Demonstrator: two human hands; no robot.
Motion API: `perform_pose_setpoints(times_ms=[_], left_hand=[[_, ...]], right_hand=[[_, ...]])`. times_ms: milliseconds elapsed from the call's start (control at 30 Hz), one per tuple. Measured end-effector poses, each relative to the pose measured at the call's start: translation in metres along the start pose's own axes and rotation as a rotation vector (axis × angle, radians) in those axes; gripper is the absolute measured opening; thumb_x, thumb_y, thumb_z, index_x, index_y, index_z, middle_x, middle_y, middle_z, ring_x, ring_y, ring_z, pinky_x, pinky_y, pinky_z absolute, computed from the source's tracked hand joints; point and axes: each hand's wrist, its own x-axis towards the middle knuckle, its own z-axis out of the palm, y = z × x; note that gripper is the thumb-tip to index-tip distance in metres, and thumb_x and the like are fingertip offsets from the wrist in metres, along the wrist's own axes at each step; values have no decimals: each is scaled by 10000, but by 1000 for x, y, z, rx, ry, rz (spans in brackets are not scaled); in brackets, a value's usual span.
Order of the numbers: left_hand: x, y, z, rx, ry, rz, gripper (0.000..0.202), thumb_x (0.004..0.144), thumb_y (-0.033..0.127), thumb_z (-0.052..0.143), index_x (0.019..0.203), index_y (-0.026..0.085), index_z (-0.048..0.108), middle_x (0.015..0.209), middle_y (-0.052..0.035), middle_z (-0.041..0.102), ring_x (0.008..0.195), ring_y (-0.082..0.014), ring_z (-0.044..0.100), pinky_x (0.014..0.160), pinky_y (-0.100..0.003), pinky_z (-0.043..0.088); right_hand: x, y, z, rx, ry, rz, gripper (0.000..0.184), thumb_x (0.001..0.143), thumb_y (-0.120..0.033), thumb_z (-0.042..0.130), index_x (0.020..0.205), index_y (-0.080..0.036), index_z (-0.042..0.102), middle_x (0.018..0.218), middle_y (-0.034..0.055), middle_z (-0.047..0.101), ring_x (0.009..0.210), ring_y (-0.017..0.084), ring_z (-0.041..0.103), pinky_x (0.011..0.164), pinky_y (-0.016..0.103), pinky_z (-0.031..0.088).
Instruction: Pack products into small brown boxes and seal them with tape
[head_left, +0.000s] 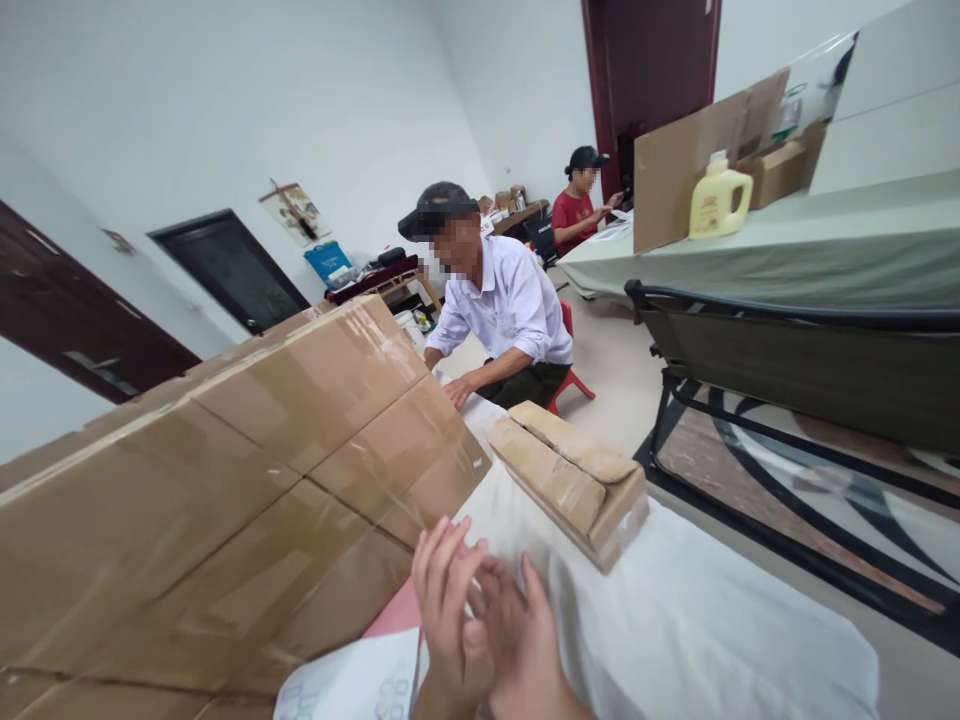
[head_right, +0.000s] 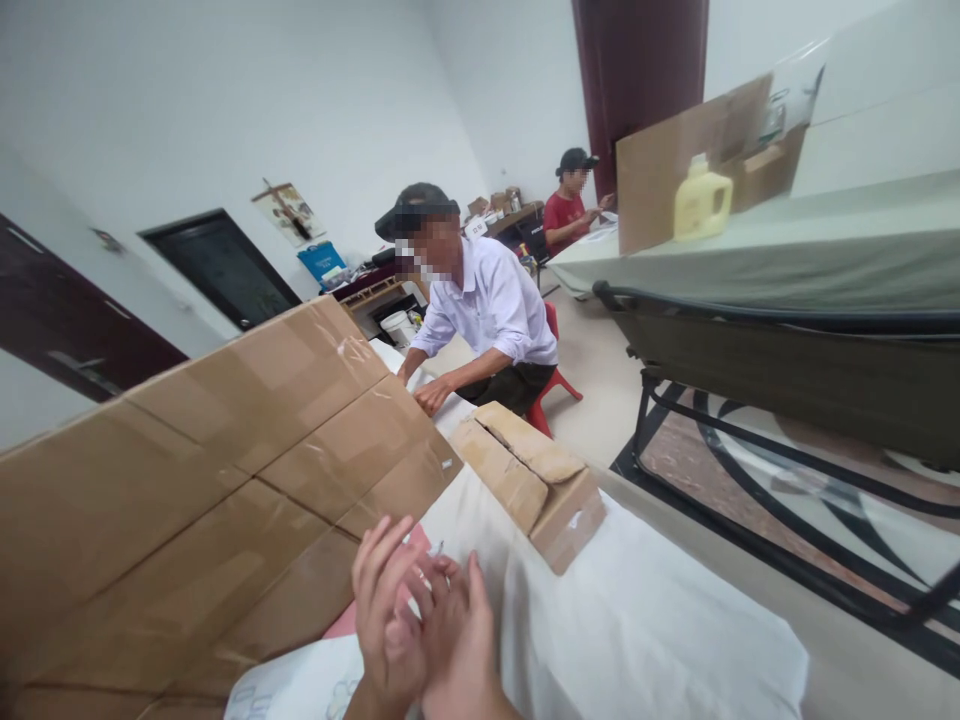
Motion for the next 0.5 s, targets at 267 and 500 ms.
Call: perform_pose_setpoints(times_ms=[267,500], left_hand=[[47,8,-3,46,186,60,491,1044,434,215,1252,243,616,1263,-110,641,1295,-314,535,1085,-548,390],[-4,-17,-49,108,-26,-16,242,968,264,501,1160,223,643,1027,-79,707,954,-232,669,841,-384,550]], right_hand=[[-23,46,-11,-11,151,188,450,828,-698,577,742,-257,601,719,77,688,813,317,735,670,452,559],[-10,15,5,238,272,263,481,872,-693,500,791,-224,564,801,77,714,685,234,696,636,340,499]])
